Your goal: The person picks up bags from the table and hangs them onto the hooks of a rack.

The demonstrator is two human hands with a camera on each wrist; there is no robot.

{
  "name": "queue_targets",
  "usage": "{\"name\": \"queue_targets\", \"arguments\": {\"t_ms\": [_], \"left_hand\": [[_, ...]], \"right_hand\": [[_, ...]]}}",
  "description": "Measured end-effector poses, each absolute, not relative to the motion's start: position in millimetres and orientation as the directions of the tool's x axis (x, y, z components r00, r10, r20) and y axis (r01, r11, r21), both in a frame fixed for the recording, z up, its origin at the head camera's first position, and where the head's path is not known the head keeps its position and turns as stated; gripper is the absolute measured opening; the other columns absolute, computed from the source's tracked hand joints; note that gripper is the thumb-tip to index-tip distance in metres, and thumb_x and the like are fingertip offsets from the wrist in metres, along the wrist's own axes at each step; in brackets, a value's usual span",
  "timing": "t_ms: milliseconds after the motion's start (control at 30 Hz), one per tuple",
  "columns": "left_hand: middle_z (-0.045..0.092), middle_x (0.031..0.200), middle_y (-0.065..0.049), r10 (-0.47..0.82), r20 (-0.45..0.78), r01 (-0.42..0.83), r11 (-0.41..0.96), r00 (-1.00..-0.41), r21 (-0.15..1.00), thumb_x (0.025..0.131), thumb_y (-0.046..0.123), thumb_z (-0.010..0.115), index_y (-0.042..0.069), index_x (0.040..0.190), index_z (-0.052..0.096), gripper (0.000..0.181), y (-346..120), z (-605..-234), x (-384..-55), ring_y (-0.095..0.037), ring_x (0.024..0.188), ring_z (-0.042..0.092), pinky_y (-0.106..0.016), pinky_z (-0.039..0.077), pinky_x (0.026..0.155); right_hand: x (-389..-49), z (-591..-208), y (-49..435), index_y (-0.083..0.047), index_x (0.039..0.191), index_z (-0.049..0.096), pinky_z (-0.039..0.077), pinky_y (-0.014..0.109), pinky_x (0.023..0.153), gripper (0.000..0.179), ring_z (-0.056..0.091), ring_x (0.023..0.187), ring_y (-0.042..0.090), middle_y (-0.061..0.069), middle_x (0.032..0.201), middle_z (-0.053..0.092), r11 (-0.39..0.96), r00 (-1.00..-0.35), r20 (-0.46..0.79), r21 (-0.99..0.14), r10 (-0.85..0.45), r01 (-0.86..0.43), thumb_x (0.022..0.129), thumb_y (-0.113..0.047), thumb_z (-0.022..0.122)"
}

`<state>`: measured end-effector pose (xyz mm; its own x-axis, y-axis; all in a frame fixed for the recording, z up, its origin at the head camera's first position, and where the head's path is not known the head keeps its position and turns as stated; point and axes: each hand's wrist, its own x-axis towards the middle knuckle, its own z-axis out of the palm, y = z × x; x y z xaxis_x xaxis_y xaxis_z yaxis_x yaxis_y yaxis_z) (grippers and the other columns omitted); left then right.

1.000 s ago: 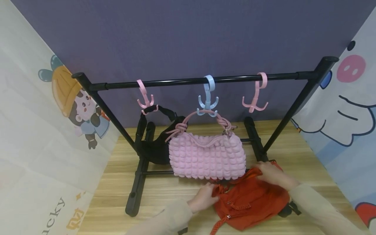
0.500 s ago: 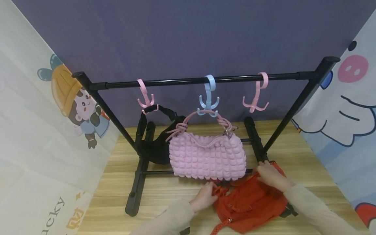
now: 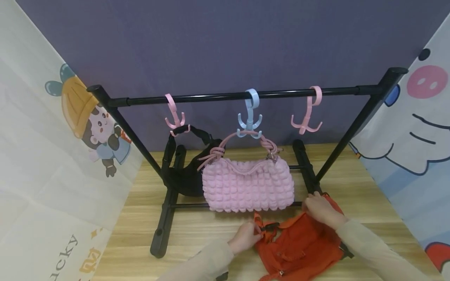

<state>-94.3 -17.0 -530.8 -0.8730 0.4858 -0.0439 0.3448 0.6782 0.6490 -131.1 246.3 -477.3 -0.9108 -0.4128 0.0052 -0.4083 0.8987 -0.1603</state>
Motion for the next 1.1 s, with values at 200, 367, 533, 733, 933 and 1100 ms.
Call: {"name": "queue_targets", "arguments": {"t_ms": [200,367,533,733,933,1100], "left_hand": [[0.06,0.07,0.005,0.53,-0.016,0.431,0.706,-0.848,0.562,0.073,0.013,0.067,0.01,0.07,0.065,0.006,-18,-528,-94,-0.005,0.066,0.054,-0.015,0.041,0.061],[0.058,0.064,0.01,0.585,0.08,0.551,0.699,-0.807,0.456,0.072,0.015,0.067,0.014,0.069,0.064,0.004,-19,-521,-91,-0.001,0.059,0.051,-0.012,0.038,0.055],[0.06,0.071,0.01,0.649,0.28,0.704,0.606,-0.707,0.37,0.074,0.012,0.065,0.015,0.079,0.064,0.006,-15,-520,-93,0.001,0.065,0.052,-0.01,0.04,0.06],[0.058,0.088,0.003,0.66,0.453,0.798,0.541,-0.599,0.266,0.073,0.016,0.067,0.011,0.092,0.062,0.02,-10,-517,-98,-0.008,0.082,0.051,-0.018,0.04,0.074],[0.057,0.1,-0.003,0.65,0.422,0.774,0.561,-0.632,0.293,0.075,0.021,0.068,0.005,0.111,0.054,0.042,-9,-517,-103,-0.014,0.09,0.054,-0.025,0.042,0.08],[0.058,0.107,-0.007,0.659,0.337,0.739,0.569,-0.673,0.362,0.079,0.027,0.066,0.003,0.119,0.048,0.05,-10,-517,-104,-0.015,0.094,0.056,-0.026,0.044,0.081]], "right_hand": [[-131,-479,245,-0.013,0.061,0.064,0.043,0.037,0.055,0.015,0.045,0.067,0.025,0.003,0.065,0.055,0.906,-0.915,0.028,-0.131,-0.401,-0.402,0.065,0.002,0.065],[-130,-479,242,-0.014,0.061,0.064,0.043,0.04,0.055,0.015,0.045,0.067,0.026,0.003,0.066,0.054,0.916,-0.922,0.028,-0.101,-0.387,-0.387,0.066,0.0,0.065],[-127,-477,243,-0.014,0.062,0.064,0.042,0.039,0.055,0.013,0.045,0.066,0.025,0.002,0.065,0.053,0.91,-0.914,0.071,-0.09,-0.4,-0.405,0.067,-0.003,0.067],[-123,-471,243,-0.015,0.065,0.066,0.04,0.035,0.054,0.01,0.046,0.064,0.023,0.002,0.068,0.054,0.887,-0.882,0.158,-0.066,-0.443,-0.457,0.067,-0.006,0.07],[-116,-461,239,-0.015,0.074,0.068,0.039,0.035,0.058,0.006,0.047,0.067,0.02,-0.002,0.071,0.051,0.881,-0.87,0.224,-0.081,-0.44,-0.466,0.071,-0.01,0.07],[-111,-452,234,-0.014,0.08,0.069,0.041,0.035,0.06,0.009,0.05,0.07,0.018,-0.003,0.074,0.051,0.873,-0.85,0.277,-0.068,-0.448,-0.482,0.071,-0.012,0.07]]}}
